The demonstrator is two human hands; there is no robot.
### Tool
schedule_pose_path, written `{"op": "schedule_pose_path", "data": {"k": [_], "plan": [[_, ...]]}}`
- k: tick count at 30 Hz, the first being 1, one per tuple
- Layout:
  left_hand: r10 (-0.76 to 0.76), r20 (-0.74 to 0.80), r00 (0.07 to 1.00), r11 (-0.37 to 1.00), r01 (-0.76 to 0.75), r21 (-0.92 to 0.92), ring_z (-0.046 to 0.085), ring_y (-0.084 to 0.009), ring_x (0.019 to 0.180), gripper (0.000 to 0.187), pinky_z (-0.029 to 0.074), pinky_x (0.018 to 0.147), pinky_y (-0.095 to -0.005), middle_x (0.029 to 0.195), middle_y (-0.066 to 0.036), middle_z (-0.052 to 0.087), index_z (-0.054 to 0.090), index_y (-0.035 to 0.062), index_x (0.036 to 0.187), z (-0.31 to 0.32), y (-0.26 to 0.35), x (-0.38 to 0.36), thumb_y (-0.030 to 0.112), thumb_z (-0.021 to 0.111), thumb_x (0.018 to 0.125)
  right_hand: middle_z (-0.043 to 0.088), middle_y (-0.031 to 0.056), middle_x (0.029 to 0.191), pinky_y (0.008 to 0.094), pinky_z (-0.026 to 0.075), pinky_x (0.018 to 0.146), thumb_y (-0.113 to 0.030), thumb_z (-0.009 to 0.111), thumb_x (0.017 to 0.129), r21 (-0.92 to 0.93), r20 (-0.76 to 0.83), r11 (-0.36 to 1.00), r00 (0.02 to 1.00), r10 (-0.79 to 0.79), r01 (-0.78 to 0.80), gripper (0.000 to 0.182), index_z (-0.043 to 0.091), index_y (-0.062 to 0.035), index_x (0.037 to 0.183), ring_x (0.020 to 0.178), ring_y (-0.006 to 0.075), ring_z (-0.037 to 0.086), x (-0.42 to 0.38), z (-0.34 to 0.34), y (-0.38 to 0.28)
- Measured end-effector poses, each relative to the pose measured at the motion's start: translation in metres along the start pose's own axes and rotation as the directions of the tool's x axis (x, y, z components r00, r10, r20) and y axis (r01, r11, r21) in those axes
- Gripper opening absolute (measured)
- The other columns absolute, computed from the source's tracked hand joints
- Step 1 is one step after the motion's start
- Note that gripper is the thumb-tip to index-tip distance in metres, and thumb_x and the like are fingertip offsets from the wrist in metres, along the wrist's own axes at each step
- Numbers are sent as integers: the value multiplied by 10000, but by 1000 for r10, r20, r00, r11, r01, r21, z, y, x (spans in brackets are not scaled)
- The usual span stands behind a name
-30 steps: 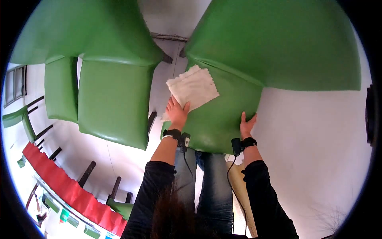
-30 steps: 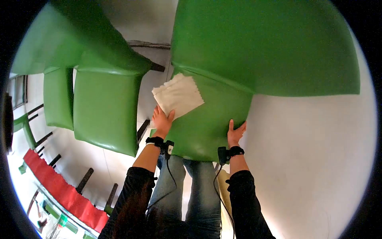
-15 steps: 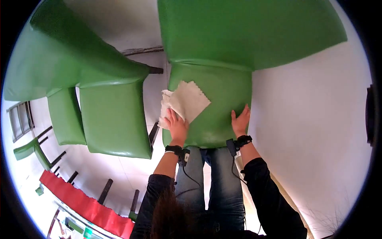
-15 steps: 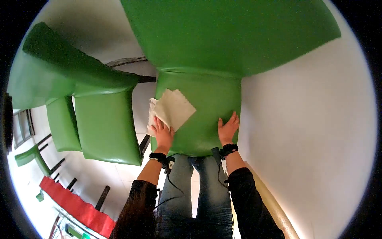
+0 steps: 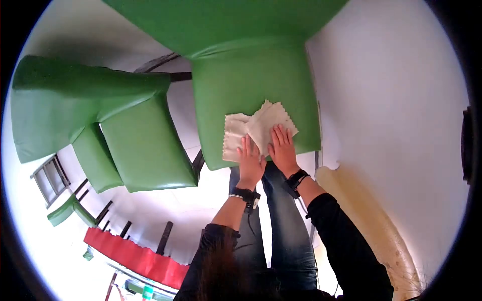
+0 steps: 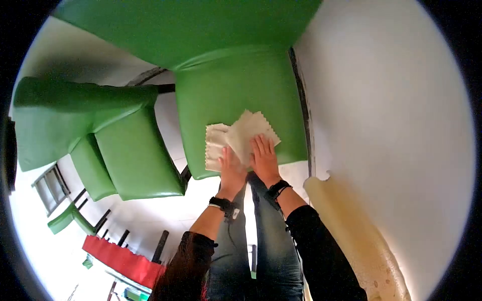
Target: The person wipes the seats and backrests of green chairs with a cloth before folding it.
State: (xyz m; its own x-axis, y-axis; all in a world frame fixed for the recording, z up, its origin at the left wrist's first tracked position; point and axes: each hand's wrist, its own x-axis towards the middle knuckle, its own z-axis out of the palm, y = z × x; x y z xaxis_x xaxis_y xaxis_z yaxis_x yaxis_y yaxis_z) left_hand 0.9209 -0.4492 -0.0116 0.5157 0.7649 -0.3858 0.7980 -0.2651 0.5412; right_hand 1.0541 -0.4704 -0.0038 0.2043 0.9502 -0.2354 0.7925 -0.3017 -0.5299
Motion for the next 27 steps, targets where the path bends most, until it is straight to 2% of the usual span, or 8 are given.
{"op": "schedule_pose_path", "data": {"k": [3, 5, 6, 8, 19, 23, 25, 27], "plan": [[-8, 68, 998, 1000, 7, 12, 121, -401, 1255, 469, 159, 963, -565, 1343, -254, 147, 416, -37, 1125, -7, -1, -4, 195, 522, 732, 377, 162, 1238, 442, 182, 1017, -157, 496, 766, -82, 38, 996, 999, -16, 19, 450, 402, -23, 1185, 1208, 283, 288, -5, 7, 5], [13, 79, 997, 969, -32, 246, 118, -413, 1251, 477, 148, 966, -563, 1342, -266, 136, 416, -11, 1135, 5, -4, -16, 213, 529, 730, 342, 163, 1269, 448, 180, 1012, -214, 490, 793, -153, 72, 988, 997, -16, 27, 429, 419, -67, 1190, 1219, 279, 268, -25, 21, 13], [21, 93, 995, 967, -43, 250, 118, -413, 1251, 477, 148, 966, -563, 1342, -266, 136, 416, -11, 1135, 4, 1, -27, 213, 529, 730, 342, 163, 1269, 448, 180, 1012, -214, 490, 793, -148, 69, 989, 998, 0, 11, 429, 419, -67, 1190, 1219, 279, 268, -40, 20, 12], [-111, 202, 973, 934, 33, 355, 119, -418, 1249, 470, 142, 968, -561, 1339, -275, 135, 437, 16, 1127, 5, 17, -48, 236, 544, 725, 315, 167, 1288, 460, 176, 1007, -254, 482, 810, -116, 109, 993, 993, 40, -27, 407, 434, -108, 1188, 1224, 283, 258, -70, 14, 12], [50, 217, 975, 942, -118, 315, 116, -369, 1267, 523, 160, 988, -522, 1361, -231, 117, 412, 58, 1189, -6, -14, -38, 151, 557, 695, 268, 210, 1301, 490, 146, 1004, -320, 474, 821, -70, 158, 996, 985, 62, -52, 463, 399, -98, 1220, 1245, 326, 195, -56, -3, -6], [61, 232, 971, 892, -157, 425, 140, -309, 1278, 509, 154, 974, -548, 1372, -187, 142, 431, 122, 1186, -18, -15, -37, 136, 546, 690, 233, 228, 1310, 501, 141, 1002, -279, 493, 816, -24, 143, 993, 983, 117, -115, 461, 393, -80, 1220, 1245, 348, 183, -54, -2, -11], [48, 243, 969, 892, -151, 426, 155, -281, 1279, 539, 154, 966, -560, 1376, -169, 150, 411, 160, 1214, -24, -18, -34, 166, 549, 693, 227, 235, 1309, 504, 137, 1003, -255, 495, 816, -25, 130, 991, 983, 132, -130, 459, 385, -76, 1223, 1245, 356, 179, -61, 2, -9], [17, 137, 990, 896, -76, 438, 151, -279, 1280, 582, 146, 969, -558, 1376, -164, 153, 365, 177, 1254, -31, -26, -20, 196, 548, 702, 222, 242, 1308, 507, 132, 1003, -230, 497, 816, -27, 113, 989, 982, 150, -148, 457, 377, -72, 1227, 1245, 364, 174, -58, 11, -14]]}}
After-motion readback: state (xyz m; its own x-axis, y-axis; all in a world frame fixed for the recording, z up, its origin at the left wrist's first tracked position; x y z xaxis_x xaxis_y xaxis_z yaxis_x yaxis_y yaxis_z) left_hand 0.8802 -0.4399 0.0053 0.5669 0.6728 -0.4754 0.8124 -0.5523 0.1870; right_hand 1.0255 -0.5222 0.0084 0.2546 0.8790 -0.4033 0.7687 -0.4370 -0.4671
